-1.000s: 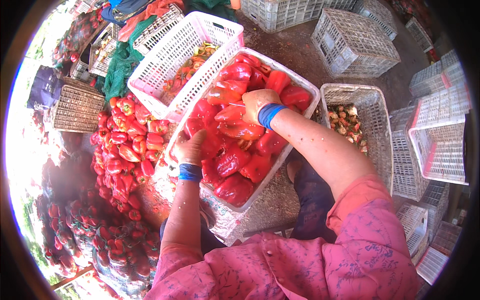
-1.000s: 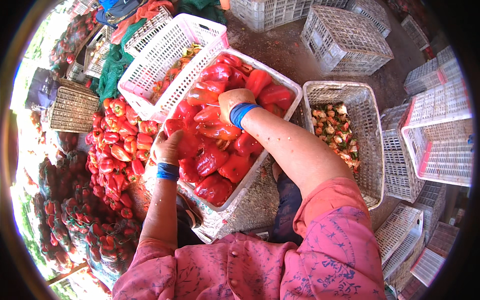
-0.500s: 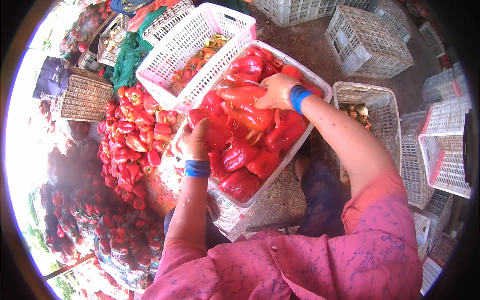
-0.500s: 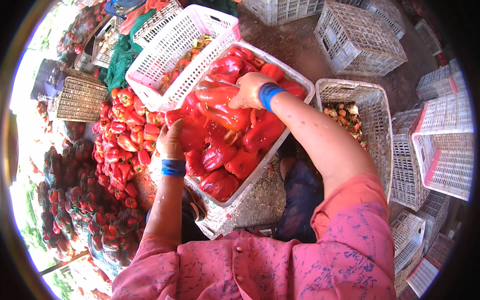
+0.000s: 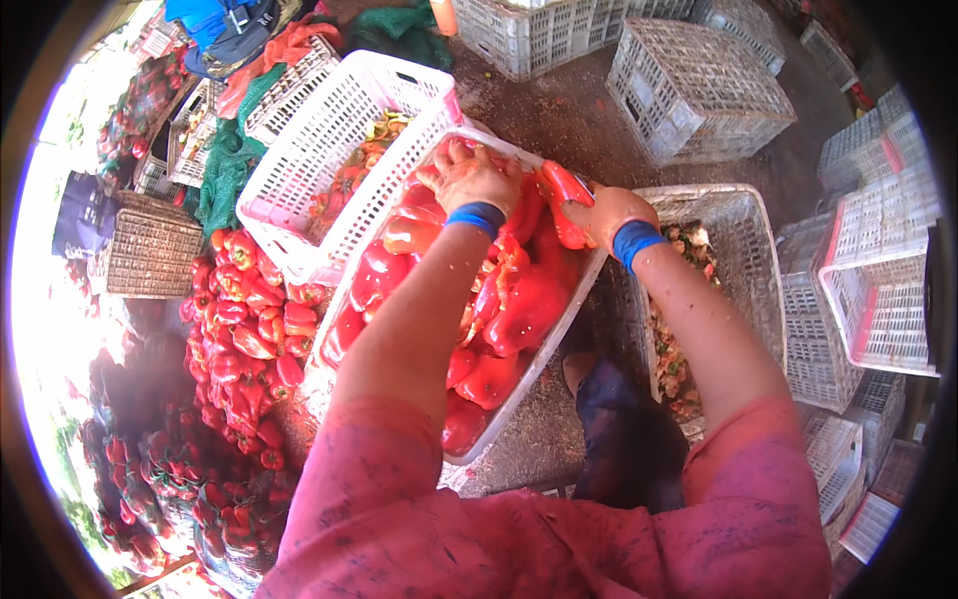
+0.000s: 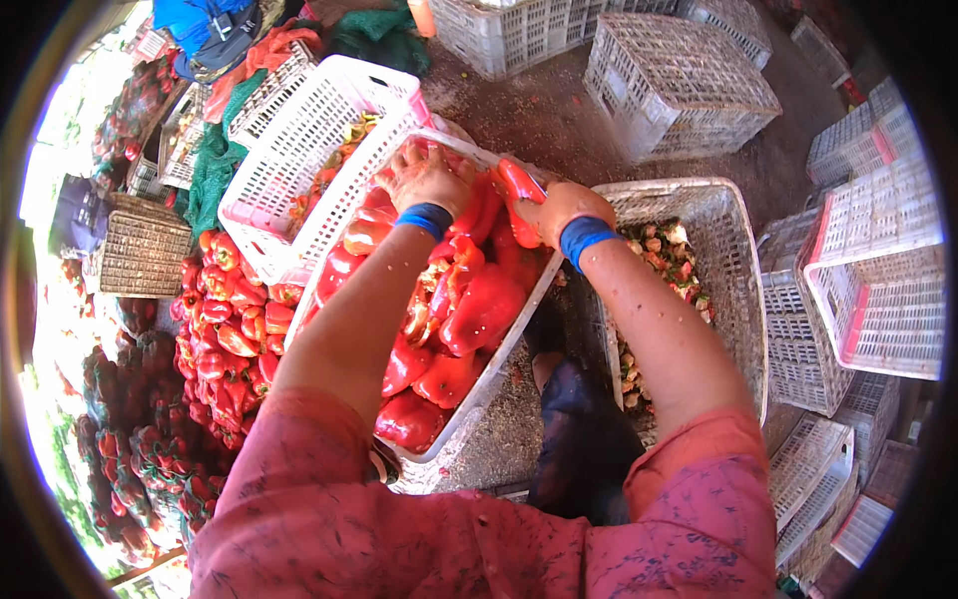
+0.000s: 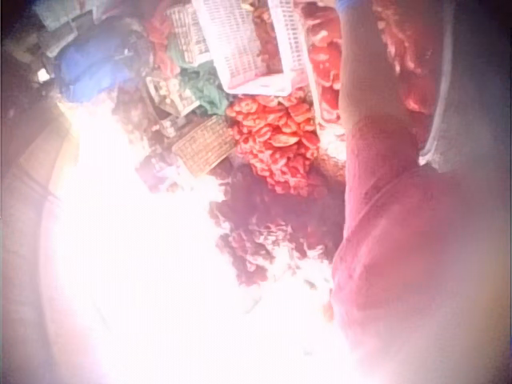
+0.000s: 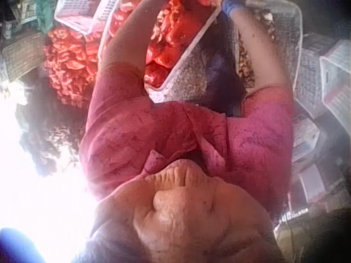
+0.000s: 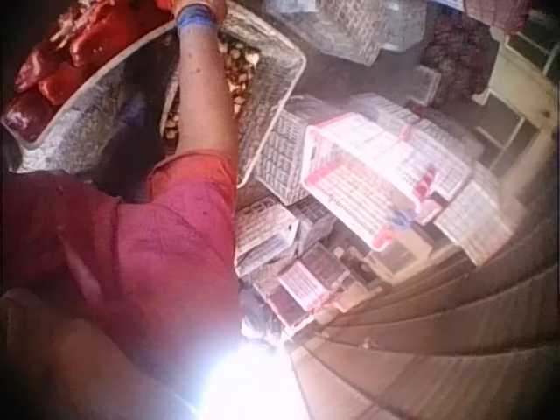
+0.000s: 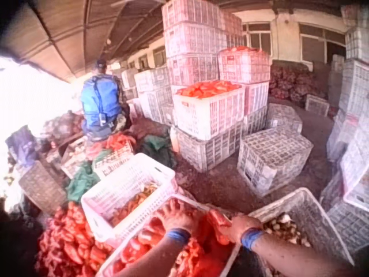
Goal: The person sorts red peppers by cutting off the stems with a knife and placing the cleaned peppers into a plastic crate.
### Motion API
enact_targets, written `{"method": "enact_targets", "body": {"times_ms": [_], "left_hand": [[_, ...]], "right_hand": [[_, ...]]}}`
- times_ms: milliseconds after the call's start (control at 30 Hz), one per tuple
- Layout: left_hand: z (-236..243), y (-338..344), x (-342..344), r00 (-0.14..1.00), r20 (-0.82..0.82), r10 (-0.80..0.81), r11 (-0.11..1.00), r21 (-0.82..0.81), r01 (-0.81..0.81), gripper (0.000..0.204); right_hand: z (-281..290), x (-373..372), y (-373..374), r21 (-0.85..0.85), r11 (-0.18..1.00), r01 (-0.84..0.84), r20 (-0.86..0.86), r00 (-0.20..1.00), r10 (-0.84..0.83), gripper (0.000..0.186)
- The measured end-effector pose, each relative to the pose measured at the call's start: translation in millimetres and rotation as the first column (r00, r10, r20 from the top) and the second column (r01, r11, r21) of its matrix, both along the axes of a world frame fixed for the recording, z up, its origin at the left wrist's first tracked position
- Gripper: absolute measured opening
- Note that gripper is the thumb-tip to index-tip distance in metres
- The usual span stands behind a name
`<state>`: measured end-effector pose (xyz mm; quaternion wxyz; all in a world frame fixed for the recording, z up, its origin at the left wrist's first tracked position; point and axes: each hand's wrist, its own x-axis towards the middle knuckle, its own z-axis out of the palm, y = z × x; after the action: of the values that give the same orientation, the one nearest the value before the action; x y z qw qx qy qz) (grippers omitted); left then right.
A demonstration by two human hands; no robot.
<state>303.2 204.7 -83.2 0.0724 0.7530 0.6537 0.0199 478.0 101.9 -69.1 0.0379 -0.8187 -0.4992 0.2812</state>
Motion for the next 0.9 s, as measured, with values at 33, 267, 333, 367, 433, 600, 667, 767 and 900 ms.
{"method": "enact_targets", "body": {"times_ms": [33, 267, 333, 367, 433, 600, 667, 767, 900], "left_hand": [[-15.5, 6.7, -8.1, 1.000, -0.011, 0.004, 0.999, 0.038, -0.004, 0.071], [-31.8, 23.4, 2.9, 0.992, 0.029, -0.121, 0.992, 0.049, 0.119, 0.053], [-42.3, 19.7, -2.4, 0.984, 0.094, -0.148, 0.987, 0.080, 0.141, 0.051], [-54.2, 16.0, -7.9, 0.972, 0.137, -0.190, 0.965, 0.210, 0.159, 0.048], [-56.7, 19.8, -4.0, 0.973, 0.150, -0.175, 0.965, 0.223, 0.140, 0.047], [-51.1, 28.5, -0.3, 0.989, 0.083, -0.123, 0.958, 0.270, 0.097, 0.042], [-54.4, 26.8, -0.3, 0.982, 0.088, -0.166, 0.947, 0.291, 0.134, 0.040], [-63.0, 26.9, 1.3, 0.974, 0.109, -0.196, 0.915, 0.376, 0.142, 0.039], [-58.5, 30.2, 10.5, 0.979, 0.094, -0.179, 0.928, 0.348, 0.136, 0.040]], "right_hand": [[-5.3, -1.3, 2.2, -0.053, 0.998, 0.014, -0.082, 0.996, -0.018, 0.063], [3.4, -13.2, 21.8, -0.083, 0.982, -0.171, 0.083, 0.981, 0.178, 0.049], [1.2, -9.2, 21.2, -0.011, 0.939, -0.344, 0.211, 0.917, 0.338, 0.050], [-3.2, -4.1, 23.1, 0.124, 0.929, -0.348, 0.156, 0.932, 0.328, 0.052], [-3.7, 0.7, 31.9, 0.086, 0.983, -0.159, -0.119, 0.978, 0.169, 0.051], [-15.2, -4.8, 25.0, 0.113, 0.980, -0.166, 0.016, 0.986, 0.165, 0.050], [-7.6, -16.0, 18.2, -0.027, 0.990, -0.139, 0.069, 0.988, 0.141, 0.048], [-23.7, -14.4, 21.1, 0.085, 0.992, -0.090, 0.078, 0.993, 0.084, 0.045], [-32.7, -26.4, 14.7, 0.205, 0.977, -0.056, 0.206, 0.979, 0.013, 0.041]]}}
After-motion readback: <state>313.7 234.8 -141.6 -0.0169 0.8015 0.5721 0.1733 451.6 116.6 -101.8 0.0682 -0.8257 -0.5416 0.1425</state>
